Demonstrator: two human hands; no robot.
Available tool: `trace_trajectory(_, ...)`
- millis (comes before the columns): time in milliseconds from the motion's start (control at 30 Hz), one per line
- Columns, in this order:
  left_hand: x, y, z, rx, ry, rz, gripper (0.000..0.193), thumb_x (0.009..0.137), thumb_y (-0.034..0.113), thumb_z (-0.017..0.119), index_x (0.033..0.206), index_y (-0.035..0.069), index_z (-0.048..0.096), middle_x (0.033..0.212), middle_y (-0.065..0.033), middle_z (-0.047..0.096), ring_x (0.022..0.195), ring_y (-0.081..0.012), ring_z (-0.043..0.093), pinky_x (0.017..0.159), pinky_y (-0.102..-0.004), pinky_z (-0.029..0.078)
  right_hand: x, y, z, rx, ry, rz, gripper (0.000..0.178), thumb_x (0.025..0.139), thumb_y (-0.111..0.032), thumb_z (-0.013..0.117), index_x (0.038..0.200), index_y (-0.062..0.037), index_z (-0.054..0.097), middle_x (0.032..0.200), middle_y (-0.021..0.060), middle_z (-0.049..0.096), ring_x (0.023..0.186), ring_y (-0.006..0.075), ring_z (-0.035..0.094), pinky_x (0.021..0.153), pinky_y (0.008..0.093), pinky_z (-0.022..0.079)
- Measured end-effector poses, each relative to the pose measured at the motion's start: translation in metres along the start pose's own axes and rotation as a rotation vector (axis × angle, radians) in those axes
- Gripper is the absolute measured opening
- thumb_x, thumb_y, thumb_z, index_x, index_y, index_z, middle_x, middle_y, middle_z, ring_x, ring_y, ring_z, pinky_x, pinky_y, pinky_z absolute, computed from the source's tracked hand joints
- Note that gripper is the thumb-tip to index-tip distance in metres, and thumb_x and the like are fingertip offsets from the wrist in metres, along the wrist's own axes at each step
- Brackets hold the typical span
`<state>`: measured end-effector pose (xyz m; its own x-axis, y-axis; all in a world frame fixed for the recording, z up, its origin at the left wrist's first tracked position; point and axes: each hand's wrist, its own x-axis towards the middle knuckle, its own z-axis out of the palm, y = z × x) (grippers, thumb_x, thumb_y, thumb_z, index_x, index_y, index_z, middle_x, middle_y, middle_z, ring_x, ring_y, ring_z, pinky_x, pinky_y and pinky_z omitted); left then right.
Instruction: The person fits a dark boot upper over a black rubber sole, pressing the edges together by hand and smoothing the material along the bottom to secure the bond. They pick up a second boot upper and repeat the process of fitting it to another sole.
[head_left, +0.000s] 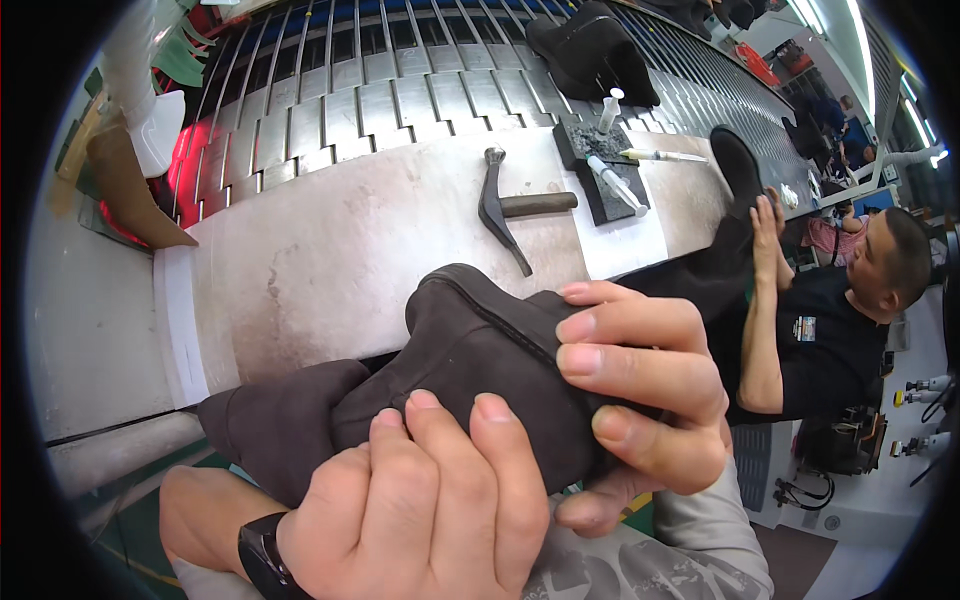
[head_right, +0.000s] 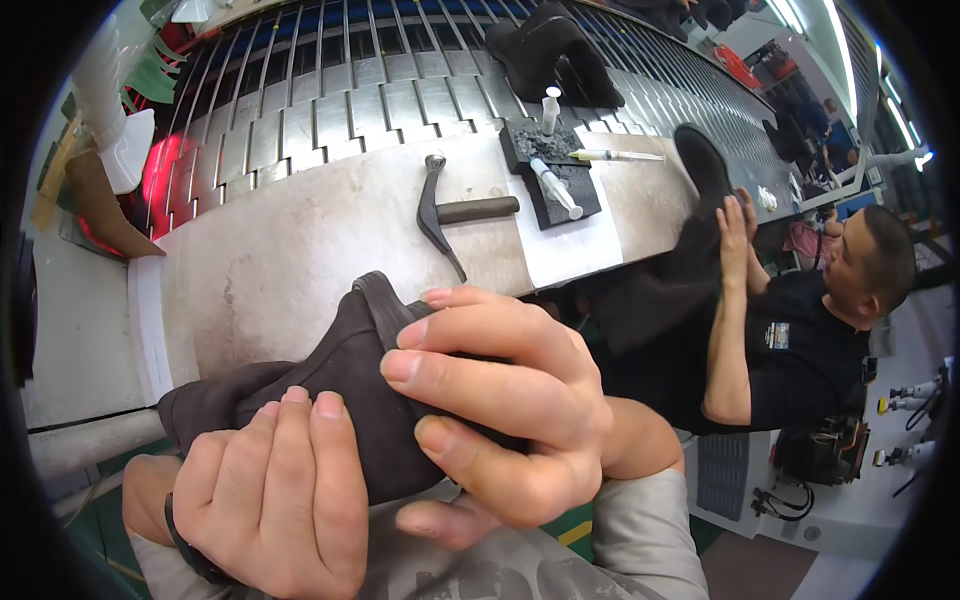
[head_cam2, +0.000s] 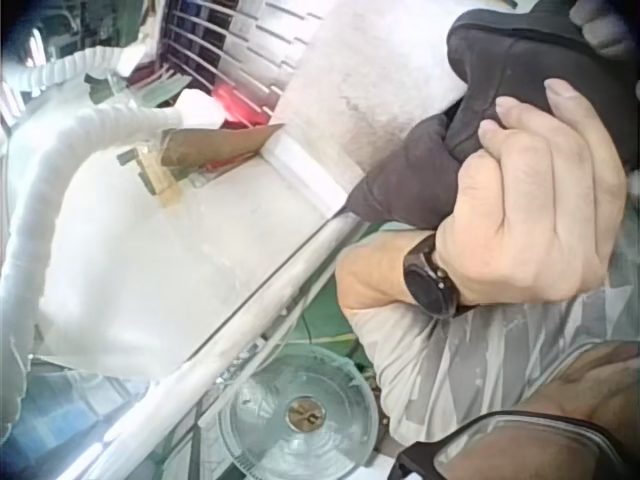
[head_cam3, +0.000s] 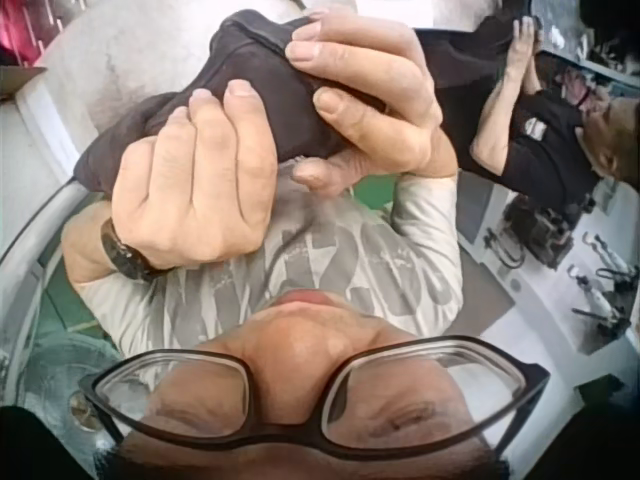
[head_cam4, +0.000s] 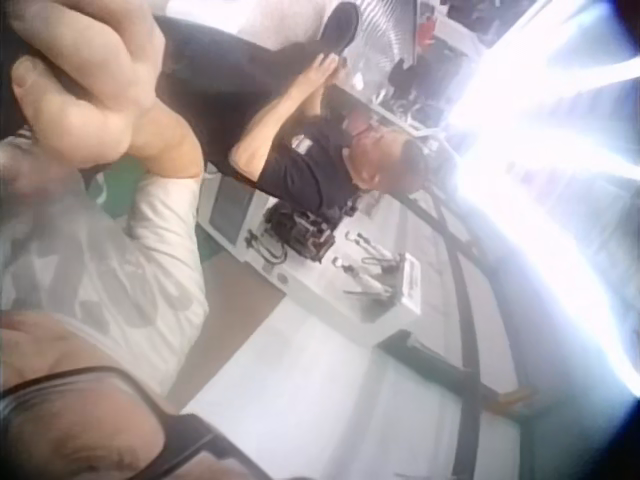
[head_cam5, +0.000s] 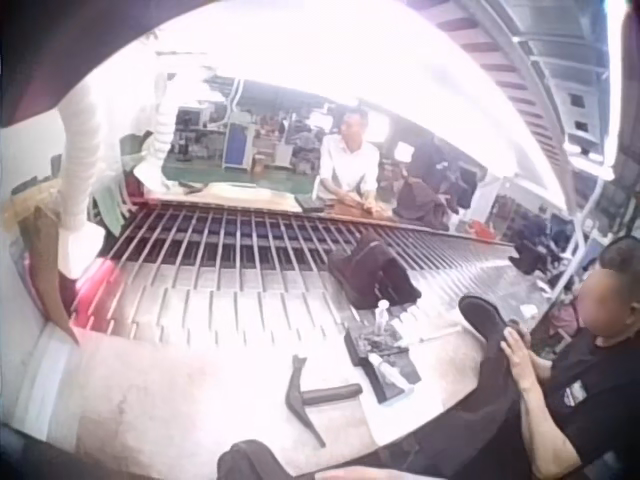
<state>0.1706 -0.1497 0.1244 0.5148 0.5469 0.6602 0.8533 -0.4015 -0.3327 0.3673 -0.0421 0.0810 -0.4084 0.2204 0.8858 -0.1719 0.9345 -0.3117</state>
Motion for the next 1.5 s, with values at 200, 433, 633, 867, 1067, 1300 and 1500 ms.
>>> trace_trajectory(200,-0.014,0.023,-0.004,0.001,0.092,0.061,0.014,0.092,0.003,0.066,0.101,-0.007,0.071,0.076,-0.0211,0.075,0.063,-0.0247,0.068,0.049,-0.0291,0.042,-0.037,-0.022,-0.012,0.317,-0.018,0.326,0.092,0.102,-0.070,0.062,0.152,0.0039,0.039,0.148,0.0384,0.053,0.131,0.0473,0.061,0.114,0.0589,0.050)
trace_trajectory(433,-0.053,0.054,-0.021,-0.123,0.112,0.056,0.016,0.095,0.007,0.066,0.106,-0.004,0.071,0.081,-0.0216,0.076,0.071,-0.0265,0.071,0.054,-0.0304,0.045,-0.061,-0.108,-0.007,0.504,0.034,0.934,0.100,0.107,-0.056,0.061,0.159,0.0224,0.026,0.163,0.0428,0.037,0.154,0.0456,0.043,0.125,0.0494,0.037)
trace_trajectory(633,-0.079,0.012,-0.016,-0.189,0.064,0.222,0.015,0.098,0.006,0.068,0.111,-0.001,0.071,0.101,-0.0229,0.078,0.091,-0.0289,0.073,0.064,-0.0347,0.054,-0.084,-0.076,0.034,0.507,0.084,0.574,0.097,0.100,-0.047,0.078,0.157,0.0155,0.033,0.158,0.0444,0.039,0.153,0.0542,0.040,0.124,0.0563,0.036)
trace_trajectory(867,-0.163,-0.035,0.065,-0.389,-0.259,-0.397,0.064,0.081,-0.013,0.061,0.142,0.004,0.068,0.153,-0.0133,0.065,0.147,-0.0363,0.057,0.127,-0.0607,0.033,-0.111,-0.005,0.112,-0.025,-0.210,0.369,0.100,0.065,-0.014,0.099,0.154,-0.0059,0.055,0.163,0.0420,0.036,0.152,0.0596,0.039,0.119,0.0624,0.043)
trace_trajectory(1067,-0.188,0.035,0.076,-0.676,-0.063,-0.736,0.105,0.080,0.049,0.088,0.161,-0.003,0.045,0.164,-0.0317,0.048,0.155,-0.0481,0.044,0.131,-0.0615,0.017,-0.082,0.013,0.081,-0.477,-0.415,0.105,0.086,0.061,-0.016,0.095,0.143,-0.0061,0.067,0.147,0.0249,0.057,0.132,0.0441,0.059,0.114,0.0596,0.045)
trace_trajectory(1300,-0.180,0.053,0.108,-0.400,0.069,-0.842,0.101,0.083,0.059,0.087,0.153,-0.003,0.051,0.156,-0.0297,0.057,0.150,-0.0451,0.050,0.132,-0.0609,0.017,-0.024,0.047,0.096,-0.312,-0.813,-0.183,0.044,0.077,-0.018,0.073,0.119,-0.0046,0.080,0.120,0.0076,0.071,0.108,0.0243,0.069,0.111,0.0548,0.049)
trace_trajectory(1500,-0.177,0.056,0.113,-0.391,0.149,-0.866,0.062,0.101,0.048,0.065,0.140,0.000,0.066,0.145,-0.0218,0.069,0.140,-0.0364,0.063,0.131,-0.0599,0.023,-0.016,0.067,0.102,-0.038,-0.823,-0.167,0.035,0.073,-0.018,0.077,0.106,-0.0052,0.079,0.102,0.0038,0.064,0.094,0.0225,0.063,0.094,0.0480,0.054)
